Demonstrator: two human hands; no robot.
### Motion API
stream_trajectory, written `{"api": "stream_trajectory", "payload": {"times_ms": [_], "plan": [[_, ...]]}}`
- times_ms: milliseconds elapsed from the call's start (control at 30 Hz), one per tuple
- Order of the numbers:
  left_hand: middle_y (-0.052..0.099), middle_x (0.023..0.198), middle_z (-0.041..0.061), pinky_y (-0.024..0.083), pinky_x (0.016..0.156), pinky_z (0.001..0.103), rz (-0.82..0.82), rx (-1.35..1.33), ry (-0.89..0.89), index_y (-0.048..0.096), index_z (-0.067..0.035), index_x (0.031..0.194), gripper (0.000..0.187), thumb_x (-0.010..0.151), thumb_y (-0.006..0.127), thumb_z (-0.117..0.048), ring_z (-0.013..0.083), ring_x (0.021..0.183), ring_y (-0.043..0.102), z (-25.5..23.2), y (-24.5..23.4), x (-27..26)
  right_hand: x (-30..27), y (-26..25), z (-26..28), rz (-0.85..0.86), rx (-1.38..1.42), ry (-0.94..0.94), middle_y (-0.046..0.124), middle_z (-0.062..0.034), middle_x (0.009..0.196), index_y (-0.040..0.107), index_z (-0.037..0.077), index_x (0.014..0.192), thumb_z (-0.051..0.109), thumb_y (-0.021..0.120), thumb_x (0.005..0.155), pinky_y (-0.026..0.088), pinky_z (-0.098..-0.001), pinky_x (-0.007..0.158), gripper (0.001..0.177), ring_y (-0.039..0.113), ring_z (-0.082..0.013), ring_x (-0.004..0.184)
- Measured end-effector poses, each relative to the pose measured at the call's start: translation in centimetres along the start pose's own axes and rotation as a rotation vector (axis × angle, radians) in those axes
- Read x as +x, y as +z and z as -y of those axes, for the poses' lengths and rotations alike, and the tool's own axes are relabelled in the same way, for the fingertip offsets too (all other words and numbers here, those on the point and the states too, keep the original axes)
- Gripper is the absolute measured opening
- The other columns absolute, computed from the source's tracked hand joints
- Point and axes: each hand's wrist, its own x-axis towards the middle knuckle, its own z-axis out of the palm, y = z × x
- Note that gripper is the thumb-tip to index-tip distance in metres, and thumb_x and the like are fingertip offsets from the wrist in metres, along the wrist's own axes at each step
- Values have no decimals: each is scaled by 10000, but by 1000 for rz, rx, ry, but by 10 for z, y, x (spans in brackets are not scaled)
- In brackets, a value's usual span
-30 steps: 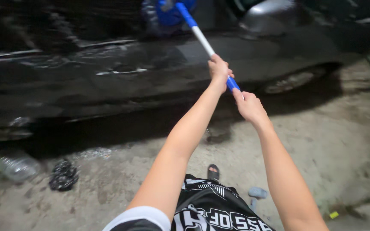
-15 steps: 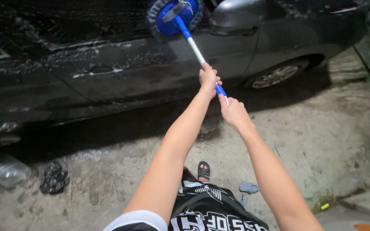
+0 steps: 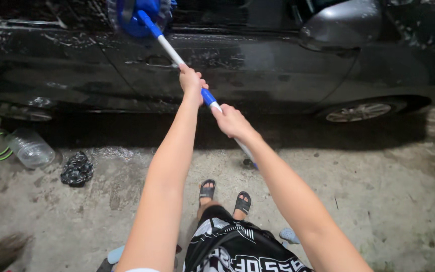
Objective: The person scrubs the rear and side of a black car using a long-handled blue brush and applies soap from a yellow bottle. They work on the trunk, rear window, side panels, and wheel, then rinse the brush with a hose.
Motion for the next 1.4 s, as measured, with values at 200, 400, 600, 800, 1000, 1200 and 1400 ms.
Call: {"api": "stream_trajectory", "payload": {"times_ms": [200,400,600,800,1000,1200,1400], "plan": [[485,575,57,392,306,327,29,61,6,430,-59,904,512,1073,336,-532,166,356,464,43,55,-23,-3,-42,-40,-77,122,228,607,-83,648,655,78,885,549,557,962,433,-364,444,488,562,-191,506],[535,641,79,461,342,345,132,325,-38,419,-70,1015,460,1039,325,-520,181,393,520,102,114,-77,-36,-65,-97,-346,-24,240,680,-152,736,655,39,813,613,493,977,505,-450,686,619,668,-309,711],[560,714,77,460,349,323,169,309,-68,442,-37,1006,518,1076,319,-536,156,409,518,106,128,-90,-42,-80,-107,-300,-31,296,699,-191,779,641,15,853,600,456,1012,508,-453,722,634,670,-328,748],[489,664,31,348,289,291,182,79,120,466,-75,987,438,1058,382,-499,117,354,418,49,104,-52,-9,-54,-49,-306,-25,-7,711,-234,902,659,20,960,586,438,1021,528,-472,792,610,696,-426,925],[491,702,13,337,340,274,147,-125,95,487,-123,1093,350,1034,441,-465,98,400,384,-52,55,4,38,-37,51,-164,-145,21,734,-255,973,682,36,1007,595,441,1005,513,-519,833,609,674,-456,1014],[506,720,62,391,333,307,73,-67,120,435,-84,1107,434,1058,368,-511,142,390,443,-48,47,27,44,-35,67,-135,-119,62,748,-244,899,689,27,949,631,457,972,548,-492,821,647,742,-397,899],[505,686,92,409,305,321,167,78,113,383,-76,1078,430,1059,359,-504,162,372,470,32,96,2,30,-51,-11,-313,-73,190,721,-178,787,732,62,889,624,522,939,514,-442,711,602,702,-352,766]]}}
